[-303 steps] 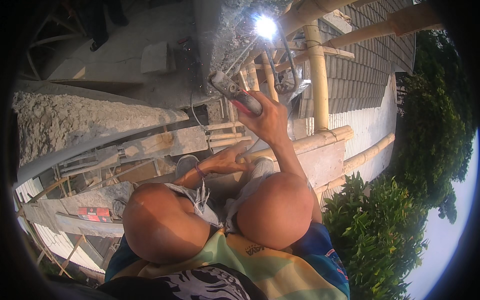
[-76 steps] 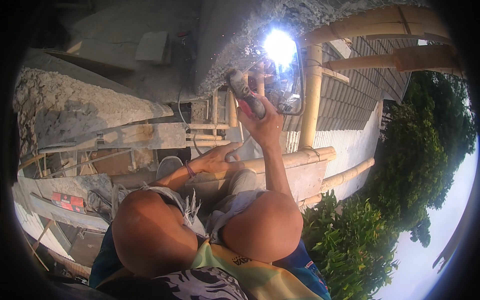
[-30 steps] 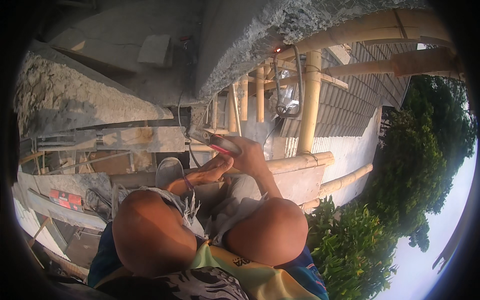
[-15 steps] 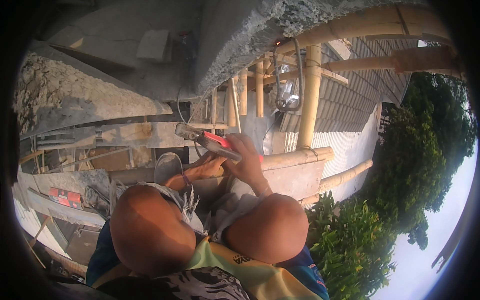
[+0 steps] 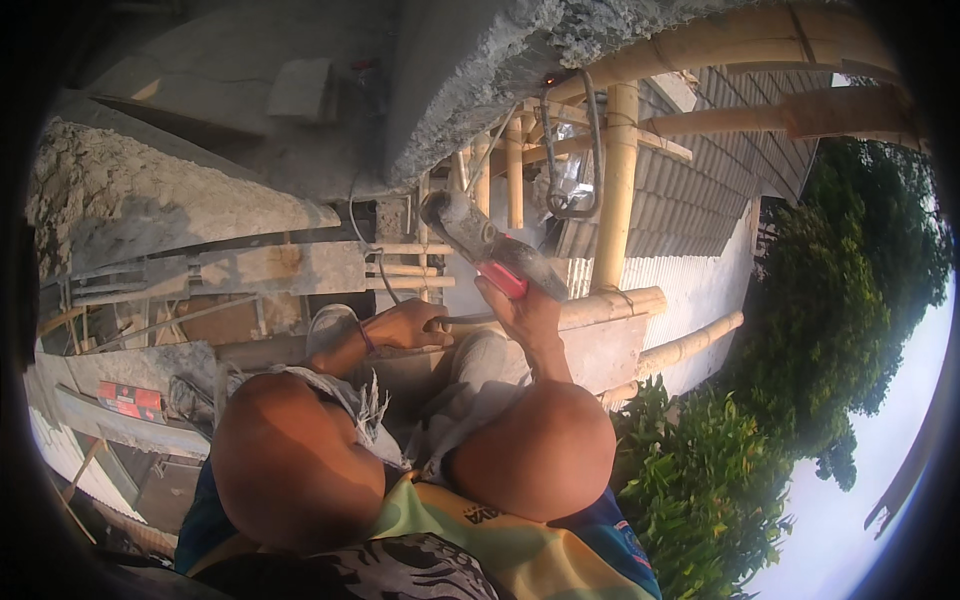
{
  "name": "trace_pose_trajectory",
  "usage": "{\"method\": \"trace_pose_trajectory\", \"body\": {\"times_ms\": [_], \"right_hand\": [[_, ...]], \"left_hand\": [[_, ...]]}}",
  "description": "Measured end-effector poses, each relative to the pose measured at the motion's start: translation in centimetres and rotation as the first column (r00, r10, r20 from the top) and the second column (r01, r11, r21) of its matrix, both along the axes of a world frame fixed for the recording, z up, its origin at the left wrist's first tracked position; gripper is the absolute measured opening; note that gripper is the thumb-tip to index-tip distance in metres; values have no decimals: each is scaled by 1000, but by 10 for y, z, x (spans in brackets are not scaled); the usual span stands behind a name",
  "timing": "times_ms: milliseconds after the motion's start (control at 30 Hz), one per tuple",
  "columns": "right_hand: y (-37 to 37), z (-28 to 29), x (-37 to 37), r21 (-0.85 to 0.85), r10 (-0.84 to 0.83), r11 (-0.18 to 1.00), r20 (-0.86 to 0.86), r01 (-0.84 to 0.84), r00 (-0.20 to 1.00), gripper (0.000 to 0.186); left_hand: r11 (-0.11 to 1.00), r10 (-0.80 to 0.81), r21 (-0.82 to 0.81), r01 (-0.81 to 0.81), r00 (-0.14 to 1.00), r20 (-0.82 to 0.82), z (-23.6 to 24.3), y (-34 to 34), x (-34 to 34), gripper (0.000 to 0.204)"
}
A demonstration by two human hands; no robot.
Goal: The person welds metal rebar to a concrete structure using a handheld welding torch. They position the rebar, apply the weld, and adjust the rebar as needed while working on a bamboo scaffold.
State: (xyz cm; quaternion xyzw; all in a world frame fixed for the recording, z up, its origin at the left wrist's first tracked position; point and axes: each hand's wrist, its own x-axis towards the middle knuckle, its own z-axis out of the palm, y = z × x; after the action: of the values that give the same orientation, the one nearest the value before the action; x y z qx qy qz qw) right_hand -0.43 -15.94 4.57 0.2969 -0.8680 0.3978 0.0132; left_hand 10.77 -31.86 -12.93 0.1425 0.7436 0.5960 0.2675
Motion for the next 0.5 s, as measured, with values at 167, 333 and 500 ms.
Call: {"method": "trace_pose_trajectory", "body": {"times_ms": [167,333,500], "right_hand": [[11,6,-3,108,35,994,-87,-26,996,39],[11,8,-28,343,-41,928,-294,146,955,35],[-2,-1,-38,279,-156,927,-319,250,935,30]], "left_hand": [[961,60,-265,-77,996,-69,-45,-14,4,59],[965,249,-27,-262,940,-232,14,3,5,51],[967,238,-57,-248,960,-144,73,-7,-8,56]]}}
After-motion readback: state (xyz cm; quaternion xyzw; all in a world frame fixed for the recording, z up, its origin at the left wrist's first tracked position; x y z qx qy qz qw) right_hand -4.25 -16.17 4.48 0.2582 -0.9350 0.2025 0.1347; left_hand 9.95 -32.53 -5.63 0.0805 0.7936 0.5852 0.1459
